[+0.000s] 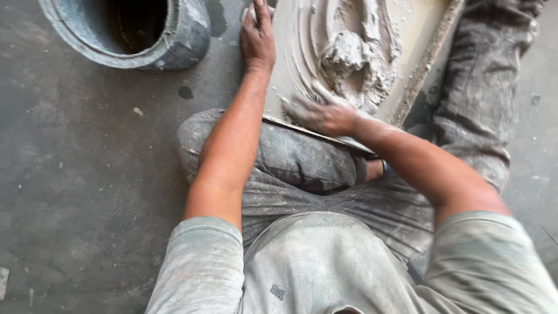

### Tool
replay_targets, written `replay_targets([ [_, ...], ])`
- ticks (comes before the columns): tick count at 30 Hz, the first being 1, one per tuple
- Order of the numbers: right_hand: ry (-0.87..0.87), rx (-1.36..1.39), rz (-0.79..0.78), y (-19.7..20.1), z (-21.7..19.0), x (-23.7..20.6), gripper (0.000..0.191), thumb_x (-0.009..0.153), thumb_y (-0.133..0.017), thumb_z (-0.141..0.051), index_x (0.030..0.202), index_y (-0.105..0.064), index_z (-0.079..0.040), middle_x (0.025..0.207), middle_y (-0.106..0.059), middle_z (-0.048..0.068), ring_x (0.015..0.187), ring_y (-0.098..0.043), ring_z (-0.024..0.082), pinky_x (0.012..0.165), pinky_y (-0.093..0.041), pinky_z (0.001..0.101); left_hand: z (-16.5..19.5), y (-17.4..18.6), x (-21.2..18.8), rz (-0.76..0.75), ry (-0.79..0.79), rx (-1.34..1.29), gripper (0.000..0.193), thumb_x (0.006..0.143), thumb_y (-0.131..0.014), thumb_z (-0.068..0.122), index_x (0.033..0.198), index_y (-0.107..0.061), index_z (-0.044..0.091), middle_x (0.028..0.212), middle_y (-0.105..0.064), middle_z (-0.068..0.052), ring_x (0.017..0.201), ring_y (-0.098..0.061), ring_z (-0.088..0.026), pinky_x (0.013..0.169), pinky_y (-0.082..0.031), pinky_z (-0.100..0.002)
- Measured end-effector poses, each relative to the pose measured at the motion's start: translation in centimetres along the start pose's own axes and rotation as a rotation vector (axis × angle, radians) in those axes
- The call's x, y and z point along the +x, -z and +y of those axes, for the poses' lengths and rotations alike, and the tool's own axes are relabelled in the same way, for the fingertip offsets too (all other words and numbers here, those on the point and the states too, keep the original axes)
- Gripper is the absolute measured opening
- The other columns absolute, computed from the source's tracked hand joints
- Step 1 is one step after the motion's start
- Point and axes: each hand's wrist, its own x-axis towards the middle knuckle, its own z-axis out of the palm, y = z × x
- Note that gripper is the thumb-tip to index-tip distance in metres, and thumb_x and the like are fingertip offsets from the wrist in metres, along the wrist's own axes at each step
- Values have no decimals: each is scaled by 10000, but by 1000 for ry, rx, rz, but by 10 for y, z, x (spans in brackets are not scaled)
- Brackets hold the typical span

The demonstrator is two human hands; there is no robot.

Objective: The person sits on the floor and mixes clay slurry on a flat board, adding dark material scooped from a bucket and repeatedly kneading and folding the clay by hand to work it into a uniform mass.

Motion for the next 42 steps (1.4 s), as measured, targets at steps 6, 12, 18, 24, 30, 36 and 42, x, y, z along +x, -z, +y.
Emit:
replay_targets([
  [6,-491,-242,346,34,58,64,410,916,-553,-258,1239,-723,-71,1621,-402,234,1522,-332,404,1224,-205,701,8,1,0,-2,80,-61,592,1071,-385,539,1073,-676,23,944,-731,-112,909,-686,-223,846,-536,-356],
  [12,-994,-305,201,97,174,110,421,869,-589,-138,1205,-684,97,1402,-503,363,1321,-455,561,1072,-337,715,13,6,-5,-37,106,-38,595,1104,-356,499,948,-687,30,867,-680,-58,803,-647,-167,774,-528,-331],
  [18,-1370,35,-331,131,228,82,348,932,-658,-207,1166,-722,43,1182,-677,265,1064,-663,463,826,-526,679,14,9,-11,-48,71,32,593,1129,-338,473,952,-656,5,865,-622,-75,777,-575,-183,746,-491,-338],
  [24,-1213,601,-505,95,218,-39,284,888,-693,-242,1105,-777,-79,1132,-735,167,959,-700,319,840,-556,526,11,4,-6,-21,57,8,569,1108,-375,460,955,-657,-9,863,-652,-115,793,-617,-221,754,-504,-359],
  [30,-1310,1703,-126,4,121,-108,259,926,-682,-210,1133,-753,-71,1114,-732,144,950,-701,274,843,-569,473,5,-2,-2,8,-30,9,598,1103,-367,496,1008,-672,-9,943,-714,-144,875,-676,-278,811,-525,-393],
  [36,-1097,2550,1054,-25,-3,-55,235,964,-671,-178,1160,-730,-64,1096,-729,122,941,-701,229,847,-581,421,11,0,-2,-37,67,-35,664,1064,-340,594,1056,-665,15,1013,-711,-123,959,-699,-242,870,-548,-365],
  [42,-862,2246,1707,52,78,-8,212,1003,-659,-147,1188,-706,-56,1078,-726,99,932,-702,183,851,-594,368,23,3,-2,-17,51,53,729,1053,-325,626,940,-696,9,950,-684,-139,899,-673,-270,856,-529,-387],
])
